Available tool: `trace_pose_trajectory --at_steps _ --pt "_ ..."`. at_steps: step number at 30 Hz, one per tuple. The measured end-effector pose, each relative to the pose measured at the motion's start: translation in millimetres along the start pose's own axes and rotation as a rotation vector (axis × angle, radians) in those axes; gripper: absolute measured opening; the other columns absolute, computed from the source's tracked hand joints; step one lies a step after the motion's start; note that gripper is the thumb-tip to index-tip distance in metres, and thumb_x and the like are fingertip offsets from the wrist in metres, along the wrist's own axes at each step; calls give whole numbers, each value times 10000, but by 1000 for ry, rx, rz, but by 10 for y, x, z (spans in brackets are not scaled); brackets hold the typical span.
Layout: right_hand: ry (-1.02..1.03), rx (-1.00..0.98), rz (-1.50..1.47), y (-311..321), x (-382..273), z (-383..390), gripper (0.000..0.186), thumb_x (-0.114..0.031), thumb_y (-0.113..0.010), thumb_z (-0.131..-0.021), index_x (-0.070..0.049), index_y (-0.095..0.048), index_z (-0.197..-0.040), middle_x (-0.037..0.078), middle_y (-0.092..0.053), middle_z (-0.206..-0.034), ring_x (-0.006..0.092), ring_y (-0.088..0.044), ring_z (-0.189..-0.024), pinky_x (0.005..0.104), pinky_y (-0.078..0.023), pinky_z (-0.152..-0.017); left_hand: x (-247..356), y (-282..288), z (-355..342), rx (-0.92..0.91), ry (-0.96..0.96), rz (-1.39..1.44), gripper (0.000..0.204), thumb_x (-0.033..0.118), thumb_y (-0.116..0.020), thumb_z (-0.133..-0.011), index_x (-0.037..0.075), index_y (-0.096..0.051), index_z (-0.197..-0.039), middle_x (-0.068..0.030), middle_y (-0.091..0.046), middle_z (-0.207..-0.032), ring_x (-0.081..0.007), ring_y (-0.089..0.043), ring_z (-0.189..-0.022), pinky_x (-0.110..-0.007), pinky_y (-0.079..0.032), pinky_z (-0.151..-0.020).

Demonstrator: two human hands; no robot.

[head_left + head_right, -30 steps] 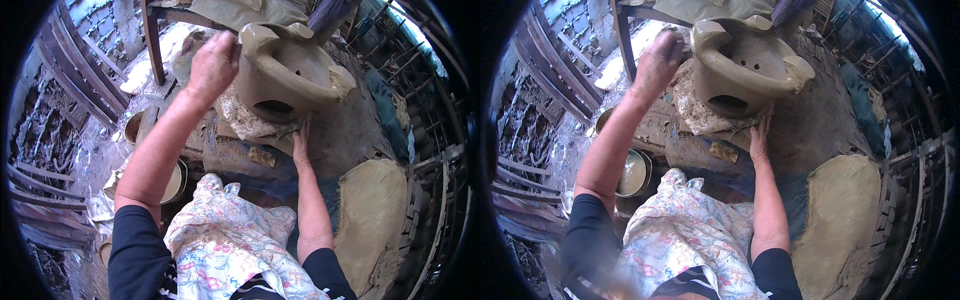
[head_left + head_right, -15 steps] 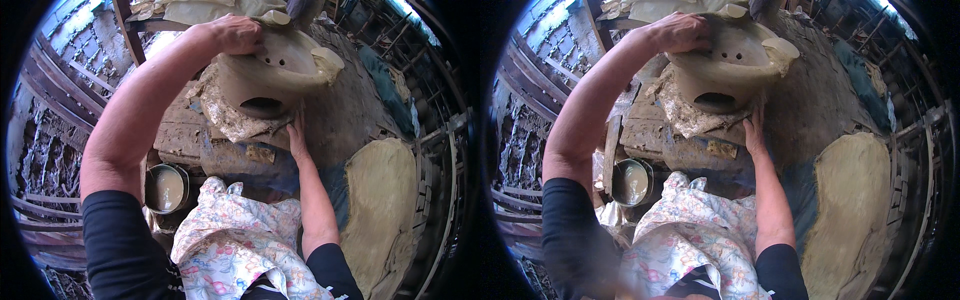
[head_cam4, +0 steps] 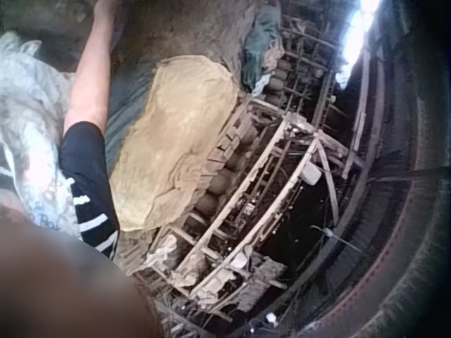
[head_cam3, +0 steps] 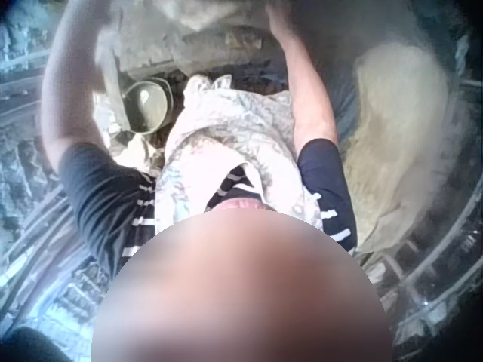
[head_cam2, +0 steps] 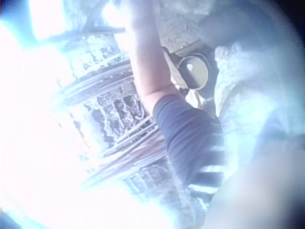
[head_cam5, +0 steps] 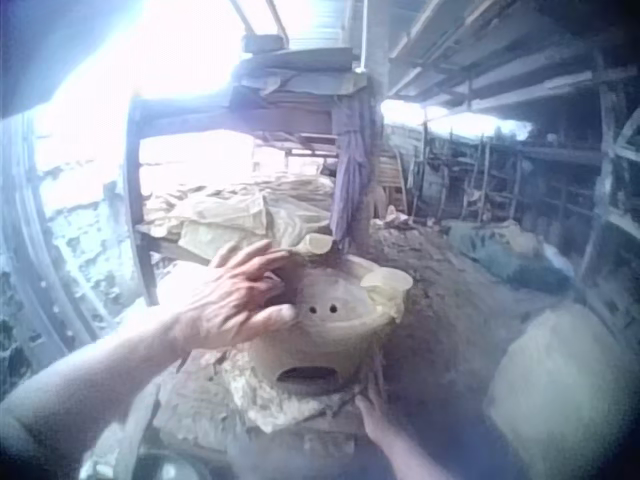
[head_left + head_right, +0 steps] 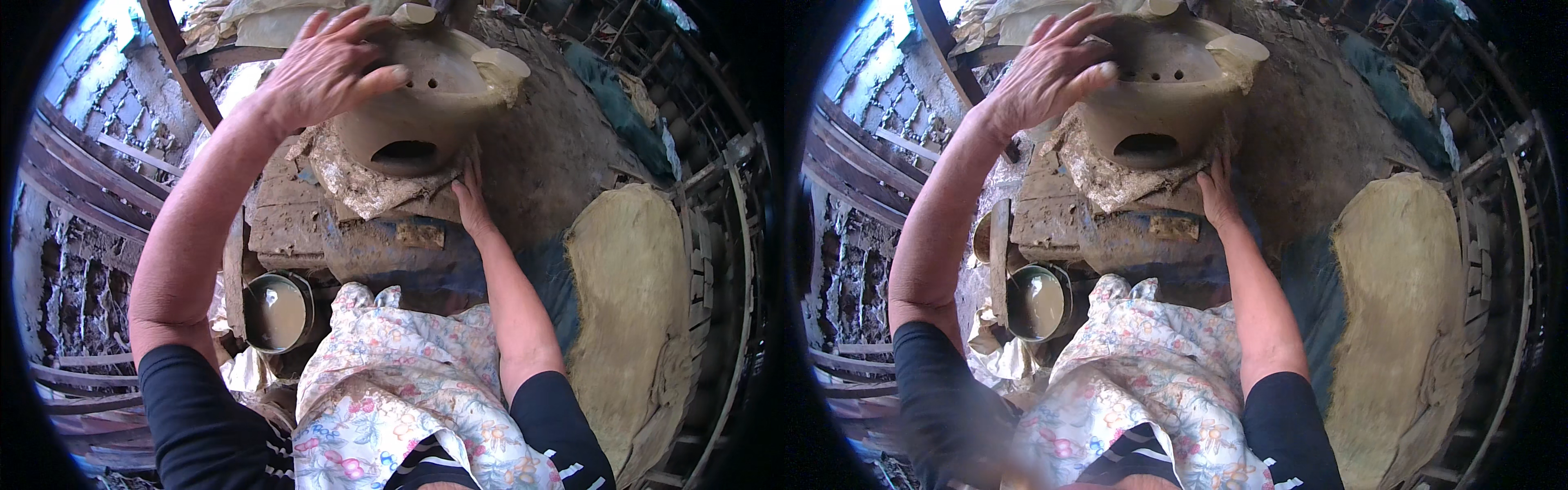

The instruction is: The person walks to a pottery wheel and shapes a clay vessel by hand, using a wooden rib tool to smooth the walls and form the rim. They then use a small tool to punch holes in the base and lift the finished piece.

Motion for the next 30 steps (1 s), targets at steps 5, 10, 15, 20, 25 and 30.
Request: trace_pose_trajectory --at_steps 5,10,15,20,25,30 --pt "6 77 77 -16 -73 81 658 -268 -415 -876 -24 -171 -1437 206 -60 -1506 355 -156 -1376 363 -239 -1088 184 -173 273 -103 -64 -298 727 639 -305 -887 8 -512 -1183 -172 -455 -1299 -294 -282 -1330 -489 -140 -1123" --pt "-20 154 324 -190 -281 249 670 -331 -424 -871 1 -220 -1416 251 -152 -1472 387 -236 -1332 415 -248 -1074 644 -411 84 -160 196 -139 650 580 -478 -844 -17 -510 -1098 -184 -547 -1062 -307 -472 -1122 -489 -218 -1075" --pt "29 46 572 -173 -445 389 565 -382 -380 -915 -1 -382 -1333 262 -314 -1388 393 -383 -1224 423 -329 -1006 894 -327 15 62 142 42 576 472 -555 -826 -26 -523 -1113 -183 -558 -1071 -321 -489 -1101 -493 -231 -1053" --pt "122 178 315 352 -330 118 467 -290 -504 -874 -14 -484 -1251 240 -407 -1337 384 -380 -1241 427 -332 -1024 643 -237 358 267 211 123 578 387 -553 -843 -10 -459 -1253 -178 -465 -1286 -334 -374 -1262 -489 -199 -1079" --pt "79 120 444 382 -90 -337 602 -316 -504 -855 -27 -358 -1363 215 -261 -1445 359 -249 -1336 426 -235 -1094 684 -190 582 336 354 201 657 274 -579 -811 14 -334 -1362 -184 -424 -1339 -331 -327 -1308 -497 -168 -1091" --pt "-27 25 561 188 -32 -308 696 -420 -467 -861 -63 -260 -1421 142 -135 -1510 319 -116 -1392 557 -147 -1091 719 -189 505 345 382 241 854 186 -632 -690 -16 -209 -1404 -218 -428 -1311 -330 -325 -1309 -508 -143 -1094"
Point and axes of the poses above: each hand's wrist, its own z-axis away from the middle knuckle, its own y-axis out of the back of the hand, x = y × z, the point moved 8 cm from there along -z, towards the middle knuckle
